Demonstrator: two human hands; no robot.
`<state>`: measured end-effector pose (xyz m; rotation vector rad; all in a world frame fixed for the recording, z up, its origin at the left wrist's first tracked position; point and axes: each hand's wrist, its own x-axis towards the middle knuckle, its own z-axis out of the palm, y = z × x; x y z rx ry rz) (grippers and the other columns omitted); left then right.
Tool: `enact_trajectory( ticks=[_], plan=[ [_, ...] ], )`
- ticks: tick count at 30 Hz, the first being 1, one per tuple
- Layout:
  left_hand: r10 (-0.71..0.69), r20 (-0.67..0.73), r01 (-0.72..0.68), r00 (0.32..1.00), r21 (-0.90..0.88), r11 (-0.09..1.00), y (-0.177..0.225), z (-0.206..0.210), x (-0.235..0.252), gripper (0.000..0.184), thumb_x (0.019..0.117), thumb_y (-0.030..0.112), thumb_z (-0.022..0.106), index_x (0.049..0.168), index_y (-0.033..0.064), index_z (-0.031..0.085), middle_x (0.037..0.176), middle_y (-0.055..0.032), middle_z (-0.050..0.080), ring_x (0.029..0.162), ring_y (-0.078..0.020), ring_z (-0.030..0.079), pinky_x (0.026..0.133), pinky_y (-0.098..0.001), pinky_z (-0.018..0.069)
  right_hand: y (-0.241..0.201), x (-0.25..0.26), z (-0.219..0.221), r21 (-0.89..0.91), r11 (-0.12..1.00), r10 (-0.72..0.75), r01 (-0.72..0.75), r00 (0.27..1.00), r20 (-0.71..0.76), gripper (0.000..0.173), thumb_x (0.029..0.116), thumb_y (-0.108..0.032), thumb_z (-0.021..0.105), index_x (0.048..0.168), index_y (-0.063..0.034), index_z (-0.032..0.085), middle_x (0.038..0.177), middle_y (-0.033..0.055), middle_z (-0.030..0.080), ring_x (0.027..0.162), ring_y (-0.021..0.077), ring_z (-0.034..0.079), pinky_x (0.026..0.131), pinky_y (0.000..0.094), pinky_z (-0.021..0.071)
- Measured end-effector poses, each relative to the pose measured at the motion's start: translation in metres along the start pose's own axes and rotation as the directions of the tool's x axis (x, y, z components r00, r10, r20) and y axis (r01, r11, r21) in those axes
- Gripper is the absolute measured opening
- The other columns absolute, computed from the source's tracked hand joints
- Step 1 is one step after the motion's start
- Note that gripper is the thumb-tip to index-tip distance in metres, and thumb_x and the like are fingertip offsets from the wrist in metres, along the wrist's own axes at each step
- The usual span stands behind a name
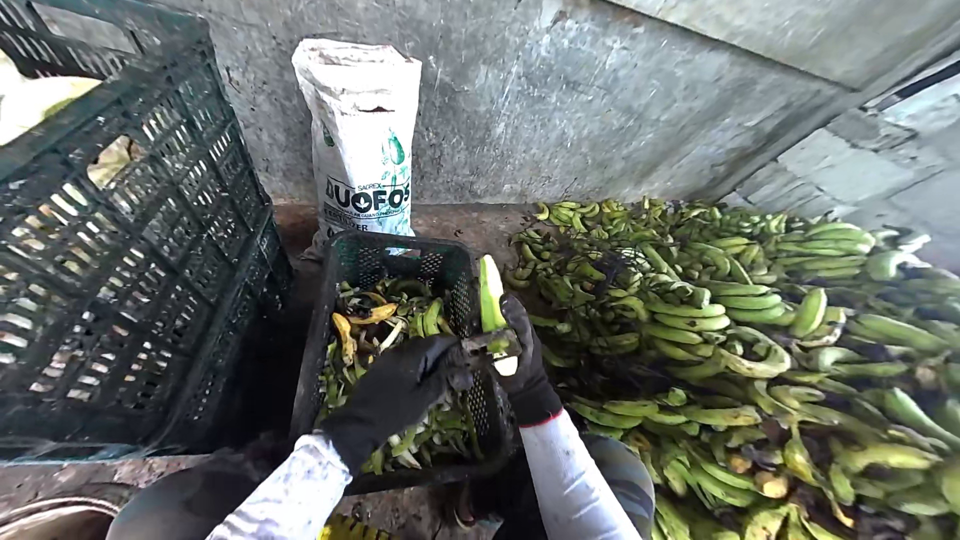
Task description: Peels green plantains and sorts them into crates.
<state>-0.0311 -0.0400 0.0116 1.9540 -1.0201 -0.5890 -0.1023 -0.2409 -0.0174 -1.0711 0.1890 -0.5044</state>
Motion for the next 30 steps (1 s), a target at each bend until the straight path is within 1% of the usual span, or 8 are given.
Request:
enact_trajectory(
  ticks=[4, 7, 12, 15, 19, 24, 27, 30],
  plan=[
    [0.133, -0.355, 0.007, 0.925, 0.366, 0.930, -0.027, -0.015, 0.018, 0.055, 0.0976, 0.054, 0.058, 0.140, 0.0189, 0.063, 0.122, -0.0185, 0.068, 0.111, -0.0402, 0.066, 0.093, -0.0621, 0.0518, 0.014, -0.013, 0.009, 0.140, 0.974, 0.148, -0.179, 0.968, 0.205, 0.037, 0.0997, -0.041, 0.058, 0.113, -0.0067, 0.063, 0.086, 0.0062, 0.071, 0.068, 0.0126, 0.068, 0.058, 0.0279, 0.0592],
    [-0.028, -0.543, 0.173, 0.839, 0.218, 0.961, -0.035, -0.040, 0.028, 0.051, 0.1023, 0.043, 0.058, 0.146, 0.0170, 0.054, 0.126, -0.0221, 0.064, 0.109, -0.0424, 0.065, 0.089, -0.0678, 0.0517, 0.011, -0.028, 0.008, -0.046, 0.992, 0.122, -0.116, 0.977, 0.174, 0.036, 0.1015, -0.040, 0.054, 0.119, -0.0093, 0.061, 0.095, -0.0002, 0.072, 0.081, 0.0068, 0.069, 0.071, 0.0234, 0.0600],
    [-0.083, -0.314, 0.073, 0.946, -0.043, 0.996, -0.010, -0.024, 0.006, 0.060, 0.0978, 0.061, 0.055, 0.144, 0.0237, 0.053, 0.103, -0.0063, 0.070, 0.084, -0.0206, 0.069, 0.075, -0.0501, 0.0588, 0.002, -0.001, 0.004, -0.127, 0.985, -0.118, 0.118, 0.993, 0.013, 0.041, 0.1040, -0.042, 0.049, 0.130, -0.0115, 0.055, 0.097, 0.0002, 0.068, 0.081, 0.0078, 0.067, 0.072, 0.0267, 0.0595],
    [-0.082, -0.169, 0.074, 0.982, -0.052, 0.996, 0.012, 0.001, -0.008, 0.064, 0.0988, 0.064, 0.050, 0.148, 0.0233, 0.052, 0.120, -0.0052, 0.069, 0.100, -0.0180, 0.069, 0.089, -0.0466, 0.0574, -0.010, 0.016, 0.026, -0.321, 0.914, -0.328, 0.249, 0.919, -0.221, 0.047, 0.1002, -0.034, 0.052, 0.140, -0.0100, 0.046, 0.101, 0.0008, 0.065, 0.084, 0.0072, 0.065, 0.073, 0.0279, 0.0588],
    [-0.041, -0.253, 0.057, 0.967, 0.056, 0.997, 0.019, 0.008, -0.013, 0.071, 0.0983, 0.068, 0.045, 0.151, 0.0209, 0.051, 0.127, -0.0109, 0.066, 0.109, -0.0240, 0.067, 0.094, -0.0493, 0.0552, -0.022, 0.024, 0.056, -0.412, 0.848, -0.490, 0.335, 0.792, -0.365, 0.057, 0.1019, -0.041, 0.052, 0.149, -0.0126, 0.035, 0.115, -0.0006, 0.060, 0.095, 0.0039, 0.063, 0.080, 0.0265, 0.0568],
    [0.006, -0.317, 0.040, 0.949, 0.141, 0.989, -0.003, -0.010, 0.000, 0.063, 0.0983, 0.063, 0.049, 0.149, 0.0245, 0.055, 0.125, -0.0141, 0.067, 0.113, -0.0324, 0.065, 0.097, -0.0575, 0.0508, -0.008, 0.012, 0.039, -0.021, 0.997, -0.069, 0.069, 0.997, 0.027, 0.031, 0.1042, -0.034, 0.051, 0.133, -0.0239, 0.052, 0.094, -0.0007, 0.067, 0.076, 0.0083, 0.067, 0.066, 0.0276, 0.0592],
    [-0.044, -0.383, 0.107, 0.923, 0.145, 0.984, -0.028, -0.028, 0.013, 0.056, 0.0998, 0.058, 0.052, 0.148, 0.0281, 0.054, 0.123, -0.0131, 0.067, 0.107, -0.0324, 0.067, 0.090, -0.0613, 0.0534, 0.002, -0.004, 0.029, 0.172, 0.907, 0.276, -0.384, 0.851, 0.446, 0.030, 0.0962, -0.036, 0.065, 0.112, -0.0107, 0.066, 0.089, 0.0079, 0.072, 0.070, 0.0139, 0.069, 0.060, 0.0277, 0.0601],
    [-0.152, -0.458, 0.198, 0.876, 0.052, 0.979, -0.038, -0.043, 0.018, 0.049, 0.1038, 0.048, 0.054, 0.145, 0.0232, 0.055, 0.120, -0.0150, 0.068, 0.102, -0.0338, 0.068, 0.087, -0.0639, 0.0532, 0.003, -0.017, 0.030, 0.033, 0.920, 0.326, -0.391, 0.810, 0.487, 0.046, 0.0962, -0.036, 0.065, 0.133, -0.0119, 0.051, 0.100, 0.0054, 0.070, 0.083, 0.0131, 0.069, 0.074, 0.0286, 0.0597]
  ],
)
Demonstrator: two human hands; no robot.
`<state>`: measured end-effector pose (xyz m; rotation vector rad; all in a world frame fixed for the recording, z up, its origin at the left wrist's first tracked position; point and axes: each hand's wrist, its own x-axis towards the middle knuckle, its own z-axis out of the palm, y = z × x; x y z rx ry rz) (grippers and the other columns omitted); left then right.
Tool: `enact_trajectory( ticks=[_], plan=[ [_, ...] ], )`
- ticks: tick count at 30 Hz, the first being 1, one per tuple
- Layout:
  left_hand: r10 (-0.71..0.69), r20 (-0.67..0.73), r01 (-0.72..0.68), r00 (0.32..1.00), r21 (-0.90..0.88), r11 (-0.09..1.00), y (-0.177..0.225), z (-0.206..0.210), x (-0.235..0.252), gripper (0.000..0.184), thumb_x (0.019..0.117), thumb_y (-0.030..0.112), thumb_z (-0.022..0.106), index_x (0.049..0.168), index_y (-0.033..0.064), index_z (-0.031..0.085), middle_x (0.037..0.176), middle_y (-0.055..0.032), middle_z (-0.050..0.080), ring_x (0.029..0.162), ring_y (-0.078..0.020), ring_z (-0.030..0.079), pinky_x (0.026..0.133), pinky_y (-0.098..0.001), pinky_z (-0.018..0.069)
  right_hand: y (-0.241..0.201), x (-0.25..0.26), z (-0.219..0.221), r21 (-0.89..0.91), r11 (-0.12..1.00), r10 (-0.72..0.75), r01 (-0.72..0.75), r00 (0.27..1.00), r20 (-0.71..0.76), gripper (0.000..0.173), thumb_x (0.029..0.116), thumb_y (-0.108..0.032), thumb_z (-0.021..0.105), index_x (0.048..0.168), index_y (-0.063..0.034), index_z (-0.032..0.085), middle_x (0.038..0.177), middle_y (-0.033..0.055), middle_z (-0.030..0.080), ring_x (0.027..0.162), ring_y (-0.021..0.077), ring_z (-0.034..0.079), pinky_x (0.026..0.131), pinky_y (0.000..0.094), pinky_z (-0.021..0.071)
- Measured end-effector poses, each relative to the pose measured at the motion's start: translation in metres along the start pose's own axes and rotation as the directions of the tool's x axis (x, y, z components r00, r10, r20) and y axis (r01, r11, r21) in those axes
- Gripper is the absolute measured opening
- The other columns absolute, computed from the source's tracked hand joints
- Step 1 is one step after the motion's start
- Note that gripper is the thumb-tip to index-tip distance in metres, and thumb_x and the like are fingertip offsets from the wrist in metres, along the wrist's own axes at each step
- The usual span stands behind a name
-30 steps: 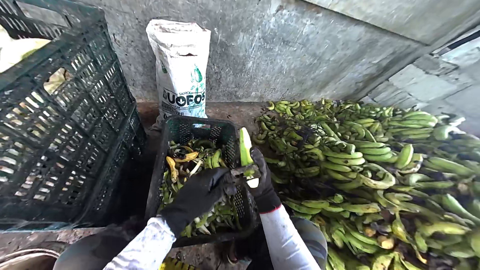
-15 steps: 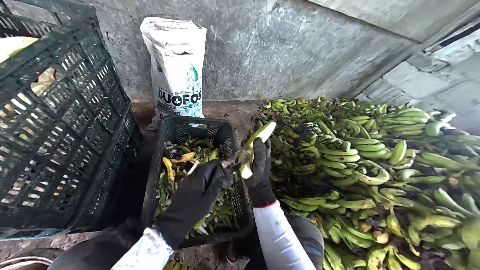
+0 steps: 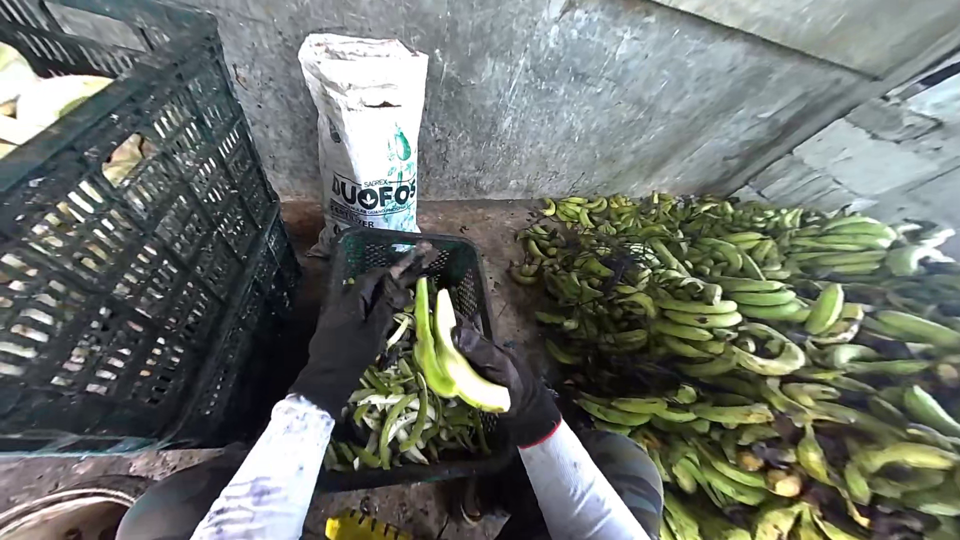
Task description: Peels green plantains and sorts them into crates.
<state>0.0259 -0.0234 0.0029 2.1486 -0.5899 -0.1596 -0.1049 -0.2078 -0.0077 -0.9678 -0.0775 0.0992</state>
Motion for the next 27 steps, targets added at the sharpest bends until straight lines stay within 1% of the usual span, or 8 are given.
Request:
enact_trajectory(
  ticks=[3, 6, 9, 14, 18, 21, 24, 27],
  plan=[
    [0.017, -0.008, -0.017, 1.000, -0.012, 1.000, 0.003, 0.001, -0.007, 0.050, 0.1036, 0.051, 0.052, 0.146, 0.0245, 0.054, 0.126, -0.0119, 0.067, 0.109, -0.0306, 0.067, 0.091, -0.0619, 0.0530, -0.003, -0.001, -0.007, -0.092, 0.990, -0.128, 0.110, 0.966, -0.227, 0.055, 0.0939, -0.035, 0.065, 0.138, -0.0085, 0.047, 0.104, 0.0116, 0.069, 0.087, 0.0193, 0.070, 0.077, 0.0366, 0.0608],
    [0.154, 0.068, -0.156, 0.986, 0.019, 0.988, 0.012, 0.016, -0.024, 0.061, 0.1009, 0.062, 0.045, 0.151, 0.0271, 0.051, 0.126, -0.0113, 0.067, 0.109, -0.0281, 0.067, 0.092, -0.0566, 0.0545, -0.016, 0.016, -0.010, -0.166, 0.941, -0.336, 0.294, 0.864, -0.376, 0.038, 0.1001, -0.035, 0.055, 0.131, -0.0136, 0.054, 0.101, 0.0077, 0.068, 0.088, 0.0168, 0.069, 0.077, 0.0378, 0.0602],
    [0.316, -0.034, -0.309, 0.948, 0.138, 0.941, 0.025, 0.032, -0.042, 0.066, 0.0980, 0.065, 0.043, 0.147, 0.0230, 0.058, 0.121, -0.0169, 0.069, 0.109, -0.0380, 0.067, 0.091, -0.0601, 0.0522, -0.032, 0.032, 0.001, -0.096, 0.889, -0.439, 0.448, 0.776, -0.453, 0.026, 0.1047, -0.040, 0.047, 0.113, -0.0197, 0.060, 0.087, 0.0012, 0.068, 0.074, 0.0126, 0.068, 0.063, 0.0338, 0.0599],
    [0.410, -0.201, -0.365, 0.890, 0.229, 0.902, 0.023, 0.039, -0.048, 0.065, 0.0958, 0.065, 0.051, 0.143, 0.0221, 0.062, 0.114, -0.0198, 0.069, 0.103, -0.0401, 0.067, 0.089, -0.0593, 0.0523, -0.039, 0.042, 0.010, -0.069, 0.817, -0.493, 0.573, 0.631, -0.599, 0.028, 0.1058, -0.046, 0.045, 0.114, -0.0224, 0.057, 0.085, -0.0009, 0.064, 0.072, 0.0116, 0.065, 0.059, 0.0346, 0.0575],
    [0.349, -0.120, -0.329, 0.929, 0.161, 0.930, 0.016, 0.033, -0.039, 0.063, 0.0980, 0.063, 0.048, 0.145, 0.0227, 0.059, 0.116, -0.0195, 0.068, 0.104, -0.0391, 0.066, 0.089, -0.0595, 0.0526, -0.032, 0.033, 0.002, -0.235, 0.902, -0.431, 0.362, 0.759, -0.487, 0.031, 0.1078, -0.041, 0.041, 0.115, -0.0176, 0.059, 0.086, 0.0011, 0.065, 0.073, 0.0113, 0.066, 0.062, 0.0321, 0.0588],
    [0.174, 0.041, -0.177, 0.984, 0.076, 0.981, 0.007, 0.016, -0.018, 0.057, 0.1014, 0.061, 0.043, 0.151, 0.0331, 0.050, 0.127, -0.0129, 0.066, 0.111, -0.0335, 0.065, 0.092, -0.0614, 0.0520, -0.027, 0.013, 0.000, -0.352, 0.931, -0.192, 0.096, 0.950, -0.248, 0.037, 0.1031, -0.030, 0.049, 0.134, -0.0101, 0.056, 0.105, 0.0064, 0.069, 0.092, 0.0128, 0.067, 0.082, 0.0325, 0.0584],
    [0.091, 0.093, -0.098, 0.991, 0.072, 0.993, -0.001, 0.006, 0.000, 0.042, 0.1082, 0.036, 0.048, 0.149, 0.0273, 0.053, 0.131, -0.0116, 0.067, 0.114, -0.0337, 0.066, 0.095, -0.0651, 0.0499, -0.030, 0.001, 0.021, -0.520, 0.833, 0.105, -0.188, 0.977, -0.185, 0.051, 0.0995, -0.026, 0.055, 0.146, -0.0060, 0.048, 0.123, 0.0083, 0.066, 0.105, 0.0113, 0.065, 0.093, 0.0312, 0.0553],
    [0.014, 0.135, -0.026, 0.991, 0.088, 0.996, -0.002, 0.007, 0.005, 0.042, 0.1084, 0.040, 0.047, 0.148, 0.0279, 0.054, 0.132, -0.0098, 0.067, 0.117, -0.0322, 0.066, 0.098, -0.0647, 0.0488, -0.022, 0.001, 0.009, -0.439, 0.881, 0.071, -0.179, 0.965, -0.251, 0.047, 0.0998, -0.027, 0.054, 0.142, -0.0058, 0.050, 0.113, 0.0085, 0.068, 0.096, 0.0134, 0.067, 0.086, 0.0324, 0.0573]
  ],
)
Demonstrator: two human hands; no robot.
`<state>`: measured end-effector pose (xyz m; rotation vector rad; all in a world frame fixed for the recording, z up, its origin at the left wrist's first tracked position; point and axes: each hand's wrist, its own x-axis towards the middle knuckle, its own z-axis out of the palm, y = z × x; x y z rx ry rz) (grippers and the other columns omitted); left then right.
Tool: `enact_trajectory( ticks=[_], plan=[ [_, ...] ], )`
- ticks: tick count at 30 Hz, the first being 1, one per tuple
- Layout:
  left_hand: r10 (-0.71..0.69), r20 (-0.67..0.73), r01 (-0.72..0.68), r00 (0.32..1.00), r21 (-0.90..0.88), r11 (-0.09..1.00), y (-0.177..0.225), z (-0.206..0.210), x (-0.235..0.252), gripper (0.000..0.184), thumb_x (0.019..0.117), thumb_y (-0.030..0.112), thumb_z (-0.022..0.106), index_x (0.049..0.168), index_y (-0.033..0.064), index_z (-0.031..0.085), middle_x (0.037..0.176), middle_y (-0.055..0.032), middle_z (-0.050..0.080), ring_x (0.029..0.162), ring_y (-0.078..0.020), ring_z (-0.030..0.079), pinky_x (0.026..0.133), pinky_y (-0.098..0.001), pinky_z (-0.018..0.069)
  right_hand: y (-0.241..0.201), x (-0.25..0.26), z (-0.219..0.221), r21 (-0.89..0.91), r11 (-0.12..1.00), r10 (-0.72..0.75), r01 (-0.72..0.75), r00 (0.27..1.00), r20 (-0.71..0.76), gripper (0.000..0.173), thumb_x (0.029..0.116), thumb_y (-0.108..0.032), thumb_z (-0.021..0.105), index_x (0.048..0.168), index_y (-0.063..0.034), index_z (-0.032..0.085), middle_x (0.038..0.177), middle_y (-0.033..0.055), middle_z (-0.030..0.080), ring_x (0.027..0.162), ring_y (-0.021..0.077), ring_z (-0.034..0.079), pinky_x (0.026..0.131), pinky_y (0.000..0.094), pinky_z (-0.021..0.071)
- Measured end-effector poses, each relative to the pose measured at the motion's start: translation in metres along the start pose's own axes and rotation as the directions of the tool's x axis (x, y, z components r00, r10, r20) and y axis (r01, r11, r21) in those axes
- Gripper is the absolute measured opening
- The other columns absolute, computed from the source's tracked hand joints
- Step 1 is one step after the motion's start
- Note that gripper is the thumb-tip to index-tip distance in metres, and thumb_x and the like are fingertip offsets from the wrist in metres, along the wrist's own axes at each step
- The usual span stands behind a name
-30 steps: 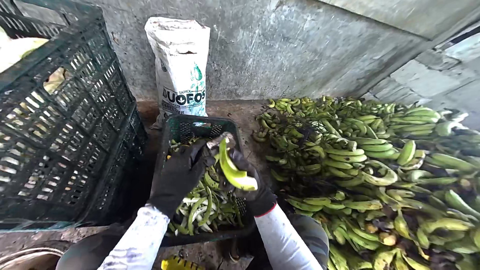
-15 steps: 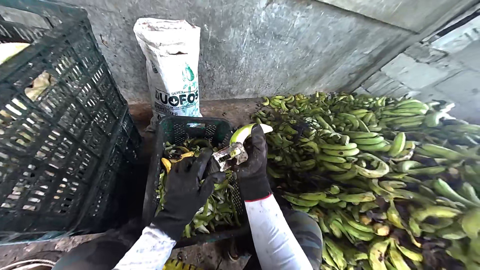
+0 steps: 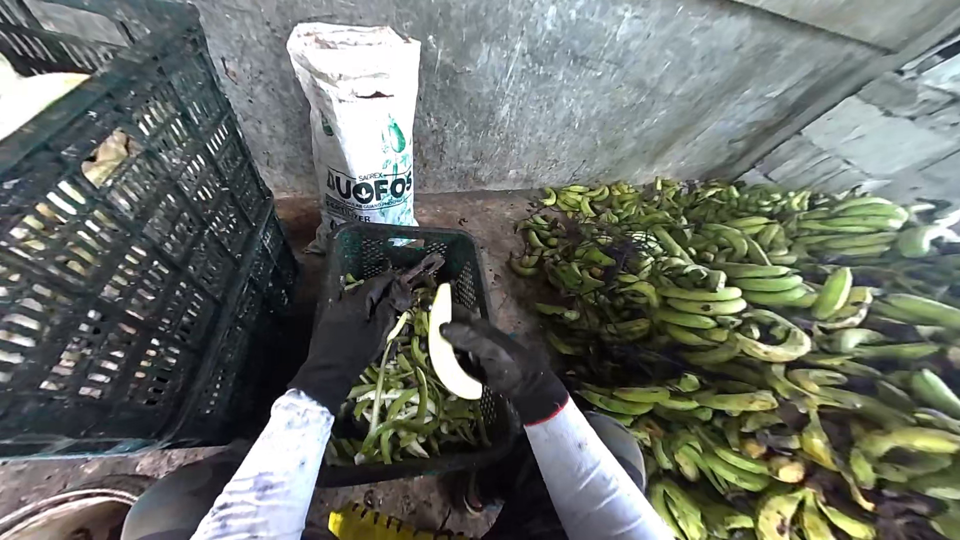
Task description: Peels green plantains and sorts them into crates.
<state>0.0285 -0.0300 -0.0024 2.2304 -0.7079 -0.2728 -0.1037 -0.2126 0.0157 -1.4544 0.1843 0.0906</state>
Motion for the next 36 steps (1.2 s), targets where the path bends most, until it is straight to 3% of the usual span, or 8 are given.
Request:
enact_trajectory(
  ticks=[5, 11, 15, 20, 25, 29, 32, 36],
  plan=[
    [0.264, -0.051, -0.266, 0.963, -0.018, 0.964, 0.016, 0.025, -0.018, 0.061, 0.1012, 0.062, 0.041, 0.150, 0.0275, 0.053, 0.125, -0.0096, 0.068, 0.113, -0.0271, 0.066, 0.097, -0.0560, 0.0516, 0.011, 0.024, -0.021, 0.671, 0.687, -0.267, 0.280, 0.956, -0.125, 0.034, 0.1036, -0.044, 0.045, 0.105, -0.0185, 0.068, 0.091, 0.0041, 0.072, 0.082, 0.0153, 0.071, 0.071, 0.0360, 0.0612],
    [0.492, -0.298, -0.461, 0.818, 0.175, 0.870, 0.023, 0.042, -0.028, 0.064, 0.0975, 0.068, 0.046, 0.144, 0.0252, 0.061, 0.123, -0.0170, 0.069, 0.117, -0.0362, 0.064, 0.100, -0.0588, 0.0481, 0.009, 0.032, -0.029, 0.883, 0.335, -0.355, 0.329, 0.912, -0.205, 0.038, 0.0996, -0.050, 0.052, 0.103, -0.0163, 0.070, 0.093, 0.0045, 0.072, 0.082, 0.0177, 0.071, 0.069, 0.0361, 0.0609],
    [0.473, -0.286, -0.443, 0.833, 0.167, 0.881, 0.023, 0.038, -0.028, 0.063, 0.0990, 0.065, 0.045, 0.144, 0.0235, 0.061, 0.118, -0.0164, 0.070, 0.111, -0.0348, 0.066, 0.097, -0.0569, 0.0495, 0.008, 0.031, -0.021, 0.863, 0.383, -0.318, 0.330, 0.924, -0.212, 0.042, 0.1029, -0.050, 0.043, 0.099, -0.0176, 0.069, 0.089, 0.0033, 0.071, 0.079, 0.0166, 0.071, 0.067, 0.0361, 0.0609],
    [0.359, -0.122, -0.349, 0.925, 0.097, 0.932, 0.020, 0.029, -0.024, 0.064, 0.0981, 0.066, 0.044, 0.148, 0.0282, 0.056, 0.125, -0.0132, 0.069, 0.114, -0.0325, 0.065, 0.097, -0.0580, 0.0501, 0.012, 0.018, -0.023, 0.684, 0.668, -0.307, 0.292, 0.946, -0.104, 0.040, 0.1065, -0.047, 0.041, 0.110, -0.0179, 0.068, 0.092, 0.0056, 0.073, 0.083, 0.0164, 0.072, 0.072, 0.0359, 0.0624],
    [0.277, -0.094, -0.268, 0.956, 0.099, 0.958, 0.026, 0.034, -0.030, 0.055, 0.0993, 0.052, 0.054, 0.146, 0.0237, 0.058, 0.121, -0.0177, 0.069, 0.106, -0.0377, 0.068, 0.090, -0.0601, 0.0525, 0.003, 0.009, -0.018, 0.223, 0.957, -0.111, 0.184, 0.947, -0.302, 0.038, 0.1100, -0.032, 0.028, 0.118, -0.0092, 0.057, 0.082, 0.0040, 0.067, 0.068, 0.0107, 0.066, 0.061, 0.0271, 0.0583],
    [-0.040, -0.016, 0.037, 0.999, -0.160, 0.986, 0.017, 0.025, -0.015, 0.043, 0.1066, 0.040, 0.051, 0.145, 0.0227, 0.056, 0.118, -0.0107, 0.071, 0.103, -0.0262, 0.069, 0.092, -0.0551, 0.0542, 0.008, -0.006, -0.013, -0.199, 0.970, -0.163, 0.136, 0.979, -0.126, 0.052, 0.1060, -0.038, 0.038, 0.140, -0.0030, 0.055, 0.113, 0.0032, 0.068, 0.097, 0.0047, 0.064, 0.091, 0.0252, 0.0541],
    [-0.113, -0.038, 0.107, 0.993, -0.144, 0.984, 0.004, 0.024, -0.011, 0.043, 0.1068, 0.045, 0.049, 0.145, 0.0262, 0.056, 0.122, -0.0083, 0.070, 0.106, -0.0255, 0.069, 0.093, -0.0576, 0.0539, 0.020, -0.004, -0.018, 0.115, 0.971, -0.184, 0.207, 0.965, -0.186, 0.041, 0.1018, -0.035, 0.042, 0.120, -0.0029, 0.060, 0.086, 0.0022, 0.069, 0.072, 0.0084, 0.066, 0.069, 0.0247, 0.0576],
    [0.126, 0.022, -0.127, 0.992, 0.011, 0.992, 0.011, 0.029, -0.019, 0.057, 0.1013, 0.055, 0.052, 0.149, 0.0234, 0.053, 0.125, -0.0133, 0.068, 0.110, -0.0313, 0.067, 0.095, -0.0584, 0.0524, 0.027, 0.008, -0.045, 0.650, 0.745, -0.015, 0.148, 0.978, -0.206, 0.056, 0.1080, -0.049, 0.024, 0.107, -0.0080, 0.062, 0.078, 0.0089, 0.066, 0.059, 0.0148, 0.064, 0.053, 0.0283, 0.0566]
  ],
)
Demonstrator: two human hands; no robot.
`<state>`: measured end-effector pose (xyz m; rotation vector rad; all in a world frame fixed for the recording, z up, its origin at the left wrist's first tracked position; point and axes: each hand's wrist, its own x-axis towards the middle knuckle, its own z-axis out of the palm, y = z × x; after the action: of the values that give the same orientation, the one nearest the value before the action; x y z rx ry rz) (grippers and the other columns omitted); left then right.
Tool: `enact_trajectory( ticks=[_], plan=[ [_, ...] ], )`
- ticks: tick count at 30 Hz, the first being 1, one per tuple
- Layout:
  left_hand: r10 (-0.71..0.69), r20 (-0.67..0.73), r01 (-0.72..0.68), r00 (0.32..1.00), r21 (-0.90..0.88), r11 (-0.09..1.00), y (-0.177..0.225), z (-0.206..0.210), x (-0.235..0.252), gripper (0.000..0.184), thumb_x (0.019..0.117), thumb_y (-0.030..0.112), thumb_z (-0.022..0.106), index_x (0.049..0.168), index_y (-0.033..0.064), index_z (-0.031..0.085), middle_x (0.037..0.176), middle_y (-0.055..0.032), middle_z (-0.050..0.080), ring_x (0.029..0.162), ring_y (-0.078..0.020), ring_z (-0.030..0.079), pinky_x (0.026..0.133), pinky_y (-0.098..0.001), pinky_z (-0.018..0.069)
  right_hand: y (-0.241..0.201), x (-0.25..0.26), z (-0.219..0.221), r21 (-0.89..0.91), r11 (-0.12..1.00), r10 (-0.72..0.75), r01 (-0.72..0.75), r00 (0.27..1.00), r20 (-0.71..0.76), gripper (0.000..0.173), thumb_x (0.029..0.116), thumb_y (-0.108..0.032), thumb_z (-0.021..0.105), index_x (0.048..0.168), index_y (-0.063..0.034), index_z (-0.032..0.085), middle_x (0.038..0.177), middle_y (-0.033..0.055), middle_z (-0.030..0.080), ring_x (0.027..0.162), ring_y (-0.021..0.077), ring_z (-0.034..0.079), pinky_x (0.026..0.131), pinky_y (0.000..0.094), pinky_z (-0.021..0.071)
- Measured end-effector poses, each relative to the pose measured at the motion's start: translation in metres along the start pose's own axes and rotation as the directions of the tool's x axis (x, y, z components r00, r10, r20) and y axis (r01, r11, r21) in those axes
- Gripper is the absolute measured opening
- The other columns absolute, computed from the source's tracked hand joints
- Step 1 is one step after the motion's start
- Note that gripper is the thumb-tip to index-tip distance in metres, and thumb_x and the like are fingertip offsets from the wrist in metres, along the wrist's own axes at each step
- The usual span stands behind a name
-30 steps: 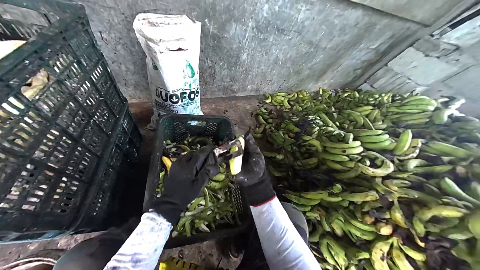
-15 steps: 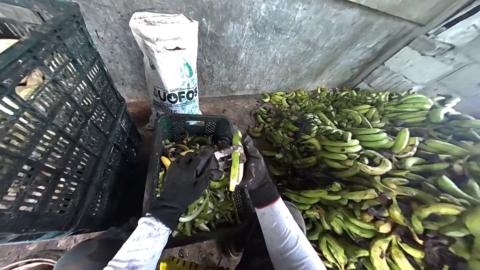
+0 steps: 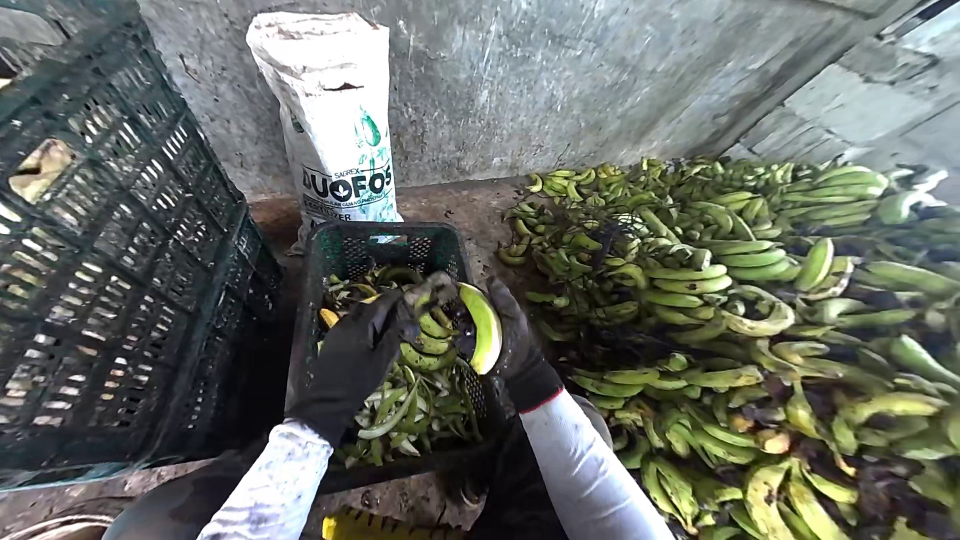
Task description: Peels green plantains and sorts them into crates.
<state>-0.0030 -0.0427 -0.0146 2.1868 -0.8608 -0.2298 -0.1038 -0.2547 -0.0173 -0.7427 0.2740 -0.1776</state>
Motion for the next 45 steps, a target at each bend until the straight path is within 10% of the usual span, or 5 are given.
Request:
enact_trajectory(
  ticks=[7, 18, 32, 41, 45],
  plan=[
    [0.523, -0.041, -0.495, 0.852, 0.266, 0.827, 0.015, 0.036, -0.019, 0.059, 0.0976, 0.064, 0.049, 0.139, 0.0262, 0.065, 0.111, -0.0165, 0.072, 0.107, -0.0378, 0.069, 0.094, -0.0578, 0.0532, -0.009, -0.001, -0.025, 0.121, 0.993, 0.008, -0.014, 0.999, 0.053, 0.049, 0.1080, -0.037, 0.028, 0.094, -0.0072, 0.064, 0.071, 0.0049, 0.065, 0.059, 0.0105, 0.064, 0.057, 0.0250, 0.0574],
    [-0.306, -0.017, 0.292, 0.952, -0.248, 0.924, -0.005, 0.006, 0.003, 0.042, 0.1059, 0.044, 0.052, 0.140, 0.0195, 0.058, 0.109, -0.0100, 0.070, 0.094, -0.0233, 0.069, 0.085, -0.0514, 0.0565, 0.011, -0.012, -0.006, -0.132, 0.990, -0.029, 0.049, 0.988, 0.150, 0.033, 0.1017, -0.026, 0.041, 0.112, -0.0097, 0.067, 0.086, 0.0060, 0.070, 0.072, 0.0112, 0.067, 0.065, 0.0274, 0.0591],
    [-0.044, 0.133, 0.085, 0.990, -0.318, 0.944, 0.002, -0.007, -0.026, 0.059, 0.0979, 0.057, 0.057, 0.148, 0.0253, 0.053, 0.122, -0.0029, 0.068, 0.101, -0.0138, 0.066, 0.090, -0.0412, 0.0550, 0.005, -0.005, -0.027, 0.163, 0.985, 0.058, -0.060, 0.998, 0.016, 0.042, 0.1058, -0.032, 0.031, 0.100, -0.0068, 0.065, 0.074, 0.0085, 0.066, 0.057, 0.0147, 0.064, 0.050, 0.0288, 0.0565],
    [-0.503, -0.273, -0.096, 0.820, -0.932, 0.350, -0.044, -0.026, -0.015, 0.028, 0.1095, 0.038, 0.043, 0.125, 0.0207, 0.057, 0.092, 0.0064, 0.060, 0.075, -0.0041, 0.059, 0.067, -0.0241, 0.0546, 0.039, 0.022, 0.007, -0.858, 0.347, 0.101, -0.379, 0.924, -0.368, 0.040, 0.1096, -0.032, 0.044, 0.133, -0.0030, 0.060, 0.124, 0.0156, 0.064, 0.110, 0.0202, 0.062, 0.096, 0.0403, 0.0517],
    [-0.464, -0.137, -0.054, 0.875, -0.981, 0.186, -0.048, -0.018, -0.008, 0.034, 0.1112, 0.036, 0.038, 0.128, 0.0131, 0.057, 0.095, -0.0032, 0.063, 0.079, -0.0126, 0.062, 0.070, -0.0319, 0.0565, 0.012, 0.090, 0.117, -0.708, 0.701, 0.150, -0.083, 0.988, 0.033, 0.035, 0.1066, -0.038, 0.042, 0.108, -0.0105, 0.065, 0.084, 0.0034, 0.065, 0.069, 0.0117, 0.061, 0.058, 0.0297, 0.0527]
  ],
)
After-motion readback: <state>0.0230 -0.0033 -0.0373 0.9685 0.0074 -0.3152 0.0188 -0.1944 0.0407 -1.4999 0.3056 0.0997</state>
